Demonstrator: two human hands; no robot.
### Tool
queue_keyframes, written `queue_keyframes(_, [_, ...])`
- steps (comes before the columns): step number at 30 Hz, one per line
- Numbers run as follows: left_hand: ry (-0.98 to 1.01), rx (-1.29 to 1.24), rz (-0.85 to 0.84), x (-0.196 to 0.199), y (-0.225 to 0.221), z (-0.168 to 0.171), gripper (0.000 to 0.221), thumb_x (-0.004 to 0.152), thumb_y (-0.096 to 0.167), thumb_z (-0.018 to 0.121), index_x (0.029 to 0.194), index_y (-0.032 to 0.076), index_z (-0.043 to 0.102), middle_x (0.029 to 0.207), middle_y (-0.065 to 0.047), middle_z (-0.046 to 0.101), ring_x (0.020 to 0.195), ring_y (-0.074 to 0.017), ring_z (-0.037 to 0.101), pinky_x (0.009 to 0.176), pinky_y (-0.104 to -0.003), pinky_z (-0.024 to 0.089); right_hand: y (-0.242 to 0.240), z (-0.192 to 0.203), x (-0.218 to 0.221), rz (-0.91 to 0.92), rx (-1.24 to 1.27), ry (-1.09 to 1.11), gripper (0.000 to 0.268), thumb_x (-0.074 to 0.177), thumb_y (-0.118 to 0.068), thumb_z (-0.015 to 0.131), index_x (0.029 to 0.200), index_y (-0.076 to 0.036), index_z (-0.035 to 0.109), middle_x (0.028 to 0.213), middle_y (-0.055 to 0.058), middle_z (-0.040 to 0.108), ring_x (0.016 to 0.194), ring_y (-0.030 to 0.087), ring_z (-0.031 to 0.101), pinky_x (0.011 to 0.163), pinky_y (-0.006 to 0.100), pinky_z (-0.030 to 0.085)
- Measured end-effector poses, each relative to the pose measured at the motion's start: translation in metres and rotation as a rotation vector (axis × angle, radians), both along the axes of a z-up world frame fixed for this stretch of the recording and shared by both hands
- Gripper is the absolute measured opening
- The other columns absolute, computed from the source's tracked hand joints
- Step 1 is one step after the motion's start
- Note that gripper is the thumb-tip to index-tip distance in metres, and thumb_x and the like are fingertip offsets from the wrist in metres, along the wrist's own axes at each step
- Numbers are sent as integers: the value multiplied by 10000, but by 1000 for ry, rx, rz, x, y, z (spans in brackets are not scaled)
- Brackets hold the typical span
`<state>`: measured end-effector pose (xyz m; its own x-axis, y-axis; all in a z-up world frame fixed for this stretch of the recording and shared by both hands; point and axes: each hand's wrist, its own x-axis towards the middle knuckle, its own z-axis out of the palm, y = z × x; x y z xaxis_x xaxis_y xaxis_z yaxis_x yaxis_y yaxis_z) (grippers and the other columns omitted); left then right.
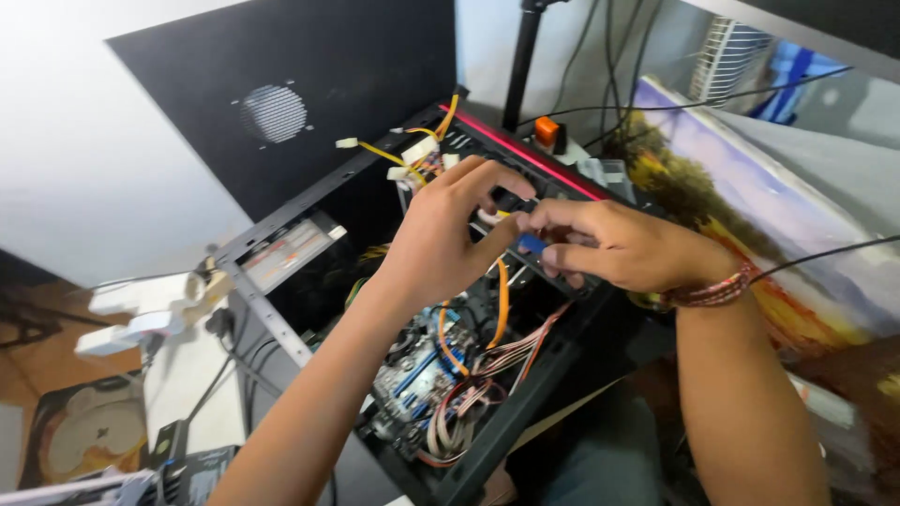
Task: The person works on an open desktop computer case on a desk. They lift a power supply unit, position it into the case's rear mounting bay, align it, and use a screwdriver to drive screws securing it to the chassis, steadying the unit with the other hand.
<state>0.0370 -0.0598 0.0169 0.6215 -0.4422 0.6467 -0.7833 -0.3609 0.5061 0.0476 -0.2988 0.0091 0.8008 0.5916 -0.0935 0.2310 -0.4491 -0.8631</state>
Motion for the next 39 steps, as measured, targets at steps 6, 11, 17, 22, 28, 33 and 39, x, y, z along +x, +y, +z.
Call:
queue_keyframes(6, [32, 106, -77, 65, -83, -5, 203, 913, 133, 722, 1103, 84, 666, 1063, -117, 694, 880, -281, 713, 746, -408, 547, -90, -21, 31, -138, 261, -108, 277, 966, -75, 583, 1230, 7, 584, 910, 39, 649, 750, 110, 603, 670, 270, 536])
queue_keyframes(11, [-88, 137, -129, 129, -140, -25, 200, 873, 132, 738, 1049, 82, 656, 1009, -78, 721, 875, -281, 715, 758, -415, 555, -135, -38, 61, -312, 364, -165, 233, 1001, -76, 592, 1218, 7, 606, 901, 24, 651, 770, 91, 606, 697, 248, 521])
queue_keyframes(17, [-46, 256, -95, 194, -185, -63, 136, 858, 143, 746, 966, 110, 670, 888, -29, 744, 854, -268, 720, 676, -424, 551, -175, -73, 111, -419, 384, -239, 250, 958, -58, 649, 1196, 8, 612, 953, 22, 672, 789, 84, 628, 703, 245, 518])
queue_keyframes(22, [31, 419, -10, 237, -196, -91, 126, 848, 179, 758, 936, 123, 688, 833, -26, 745, 801, -272, 723, 649, -429, 559, -192, -108, 155, -451, 419, -167, 192, 945, -33, 643, 1129, 2, 600, 935, 18, 647, 773, 83, 644, 661, 242, 504])
queue_keyframes(28, [196, 753, 121, 263, -205, -100, 106, 830, 246, 722, 920, 202, 757, 881, -36, 753, 828, -287, 725, 717, -435, 572, -197, -148, 210, -523, 258, -205, 160, 950, -44, 648, 1104, -7, 623, 889, -6, 635, 729, 69, 569, 642, 245, 472])
queue_keyframes(33, [357, 744, 121, 273, -208, -111, 216, 836, 288, 645, 1003, 248, 775, 962, -55, 768, 935, -302, 715, 825, -449, 559, -194, -166, 244, -551, 23, -440, 233, 992, -242, 742, 1052, -17, 736, 875, 52, 738, 760, 81, 635, 703, 257, 501])
queue_keyframes(39, [398, 772, 159, 264, -210, -98, 235, 903, 357, 607, 1061, 254, 748, 938, -90, 756, 924, -329, 707, 838, -459, 545, -184, -190, 273, -697, 18, -527, 226, 932, -240, 789, 1040, -43, 766, 839, 68, 759, 710, 107, 678, 667, 270, 524])
